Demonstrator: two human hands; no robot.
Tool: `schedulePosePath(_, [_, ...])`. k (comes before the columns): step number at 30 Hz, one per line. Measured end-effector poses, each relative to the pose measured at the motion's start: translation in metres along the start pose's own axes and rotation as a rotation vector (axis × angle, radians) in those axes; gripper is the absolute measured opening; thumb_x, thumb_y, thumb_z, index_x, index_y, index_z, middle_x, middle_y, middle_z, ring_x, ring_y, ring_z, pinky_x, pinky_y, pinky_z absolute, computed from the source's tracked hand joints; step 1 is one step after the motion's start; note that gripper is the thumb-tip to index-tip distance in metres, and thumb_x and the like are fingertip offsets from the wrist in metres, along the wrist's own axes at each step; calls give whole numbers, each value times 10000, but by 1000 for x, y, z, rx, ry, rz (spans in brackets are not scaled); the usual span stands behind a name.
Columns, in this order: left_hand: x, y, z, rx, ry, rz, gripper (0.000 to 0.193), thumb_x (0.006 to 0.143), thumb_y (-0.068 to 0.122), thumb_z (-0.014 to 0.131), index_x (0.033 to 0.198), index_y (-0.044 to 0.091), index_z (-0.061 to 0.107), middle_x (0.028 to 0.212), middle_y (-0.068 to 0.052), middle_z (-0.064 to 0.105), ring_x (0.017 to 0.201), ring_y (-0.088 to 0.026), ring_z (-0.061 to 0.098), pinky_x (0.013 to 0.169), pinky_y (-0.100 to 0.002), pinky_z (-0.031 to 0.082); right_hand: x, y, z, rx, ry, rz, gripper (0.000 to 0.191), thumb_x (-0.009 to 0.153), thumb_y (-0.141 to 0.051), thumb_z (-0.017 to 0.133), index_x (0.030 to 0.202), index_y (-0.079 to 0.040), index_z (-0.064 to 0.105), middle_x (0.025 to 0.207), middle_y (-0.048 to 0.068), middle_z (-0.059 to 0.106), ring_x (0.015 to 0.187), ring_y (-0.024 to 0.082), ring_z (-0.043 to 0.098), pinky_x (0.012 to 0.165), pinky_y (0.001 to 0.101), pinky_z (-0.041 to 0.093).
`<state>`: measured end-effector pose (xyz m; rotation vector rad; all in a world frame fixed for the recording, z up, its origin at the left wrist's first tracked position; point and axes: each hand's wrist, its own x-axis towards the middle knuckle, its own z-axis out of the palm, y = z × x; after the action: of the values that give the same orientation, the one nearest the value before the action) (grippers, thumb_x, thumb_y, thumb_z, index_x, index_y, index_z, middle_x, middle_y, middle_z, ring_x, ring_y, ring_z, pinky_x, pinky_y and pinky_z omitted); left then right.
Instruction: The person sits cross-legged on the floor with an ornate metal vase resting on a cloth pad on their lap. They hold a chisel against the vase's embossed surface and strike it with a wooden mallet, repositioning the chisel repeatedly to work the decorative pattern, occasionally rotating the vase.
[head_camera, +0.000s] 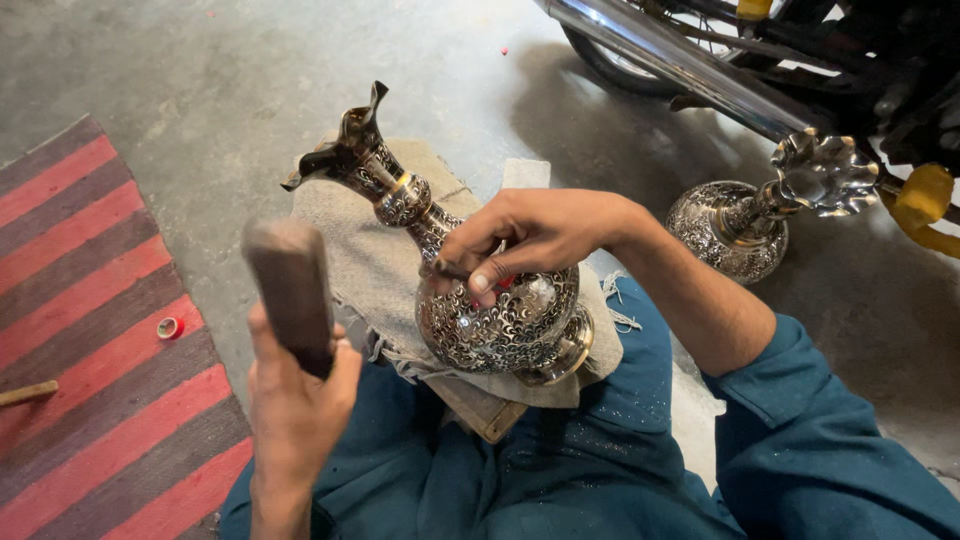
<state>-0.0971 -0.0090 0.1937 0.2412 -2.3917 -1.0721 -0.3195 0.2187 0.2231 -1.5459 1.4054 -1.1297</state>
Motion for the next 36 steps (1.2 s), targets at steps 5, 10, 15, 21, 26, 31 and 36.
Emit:
schedulePosePath(5, [2,7,-3,141,-64,-179,828,808,77,749,1535,223,380,1003,-95,692,971,-322,728,861,-448,569,0,-2,0,51,-9,-14,391,1019,-284,685,1339,-61,663,893,6,743,795,66,632,735,269,542])
schedulePosePath(10, [4,17,-4,319,-45,111,742,824,47,755,1497,173,468,1125,-170,629,1096,-412,645,959,-503,519,2,-1,-1,-3,-28,5,384,1008,-283,675,1324,-64,683,873,6,746,737,64,626,670,257,529])
schedulePosePath(15, [3,17,-4,297,-61,136,760,748,-12,729,1453,164,507,1204,-208,666,1118,-440,648,930,-504,526,1,-1,-2,-44,-10,-2,377,994,-247,685,1320,-59,686,845,-3,744,725,69,621,645,254,503])
schedulePosePath(21, [0,0,0,177,-41,-2,748,794,35,735,1475,137,442,1134,-251,687,1009,-412,690,792,-476,543,-5,-1,7,41,130,-31,332,1011,-211,728,1288,-33,693,841,-14,668,776,56,609,692,260,530])
schedulePosePath(26, [-14,-13,13,27,-65,-335,727,778,40,724,1442,159,455,893,-128,736,785,-218,746,706,-359,575,-4,-2,7,-107,152,-10,359,959,-225,750,1262,-37,705,757,-15,712,667,33,554,587,234,440])
schedulePosePath(31, [-17,-14,18,-283,6,-194,559,883,9,708,1373,99,454,1030,-127,675,894,-182,684,789,-333,568,-2,-4,4,-73,111,-12,355,956,-227,753,1254,-40,713,779,-5,744,667,40,566,573,251,423])
schedulePosePath(36, [-5,1,5,267,-45,159,824,733,-14,749,1489,141,459,1253,-259,703,1072,-404,704,837,-436,567,-1,-5,2,-20,52,-18,342,1001,-236,705,1291,-53,697,809,-5,762,715,32,640,626,249,479])
